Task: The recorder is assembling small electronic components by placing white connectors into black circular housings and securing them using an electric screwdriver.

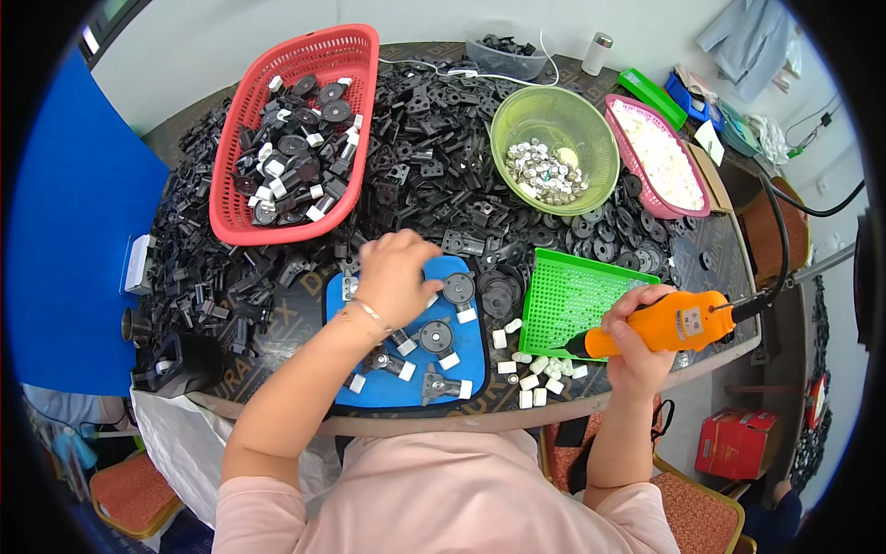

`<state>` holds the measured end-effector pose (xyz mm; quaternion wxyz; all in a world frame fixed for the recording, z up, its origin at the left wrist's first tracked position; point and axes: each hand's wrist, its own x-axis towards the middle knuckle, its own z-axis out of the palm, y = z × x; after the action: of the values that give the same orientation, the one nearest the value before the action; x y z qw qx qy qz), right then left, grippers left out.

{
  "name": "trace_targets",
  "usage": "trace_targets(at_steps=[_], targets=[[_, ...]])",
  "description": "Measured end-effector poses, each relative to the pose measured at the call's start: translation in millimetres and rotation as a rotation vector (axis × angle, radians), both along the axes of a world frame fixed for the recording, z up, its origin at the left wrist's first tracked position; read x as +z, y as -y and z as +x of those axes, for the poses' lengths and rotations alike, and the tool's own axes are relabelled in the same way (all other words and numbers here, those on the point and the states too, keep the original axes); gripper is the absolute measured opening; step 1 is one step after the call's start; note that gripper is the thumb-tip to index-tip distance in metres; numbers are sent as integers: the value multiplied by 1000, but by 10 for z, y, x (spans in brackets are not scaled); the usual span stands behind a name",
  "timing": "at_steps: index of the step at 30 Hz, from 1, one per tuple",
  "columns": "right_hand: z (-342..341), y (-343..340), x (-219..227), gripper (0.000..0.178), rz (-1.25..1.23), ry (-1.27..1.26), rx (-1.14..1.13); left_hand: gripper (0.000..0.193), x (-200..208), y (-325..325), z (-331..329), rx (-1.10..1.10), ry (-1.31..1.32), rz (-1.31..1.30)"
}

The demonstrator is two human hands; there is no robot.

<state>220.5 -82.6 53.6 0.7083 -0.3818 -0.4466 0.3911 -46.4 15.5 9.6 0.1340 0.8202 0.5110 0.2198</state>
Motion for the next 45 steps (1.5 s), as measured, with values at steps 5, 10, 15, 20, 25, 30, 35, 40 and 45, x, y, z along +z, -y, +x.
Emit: trace_targets(at_steps=[5, 10, 15, 20, 25, 30, 35, 40, 45], targets=[[42, 51, 21, 41, -5, 24, 13, 29, -134, -310, 465, -146, -55, -2], [143, 99, -4, 42, -12, 17, -38, 21, -188, -544, 838, -154, 45, -141], [182, 111, -25, 42, -7, 14, -37, 20, -317, -681, 990, -87, 118, -300], [173, 102, -39, 42, 0, 17, -26, 26, -233, -600, 596, 19, 496, -448], [154, 108, -66, 42, 6, 8, -31, 19, 45, -97, -204, 228, 720, -652], [57, 50, -63, 41, 14, 5, 31, 11, -144, 458, -680, 375, 567, -509], [-15, 25, -24, 41, 9, 3, 22, 16, -192, 645, -519, 457, 195, -197], [-29, 55, -8, 41, 28, 20, 27, 17, -247, 668, -538, 448, 63, -62], [-14, 70, -23, 41, 25, 13, 16, 23, -56, 701, -509, 443, 79, -80]])
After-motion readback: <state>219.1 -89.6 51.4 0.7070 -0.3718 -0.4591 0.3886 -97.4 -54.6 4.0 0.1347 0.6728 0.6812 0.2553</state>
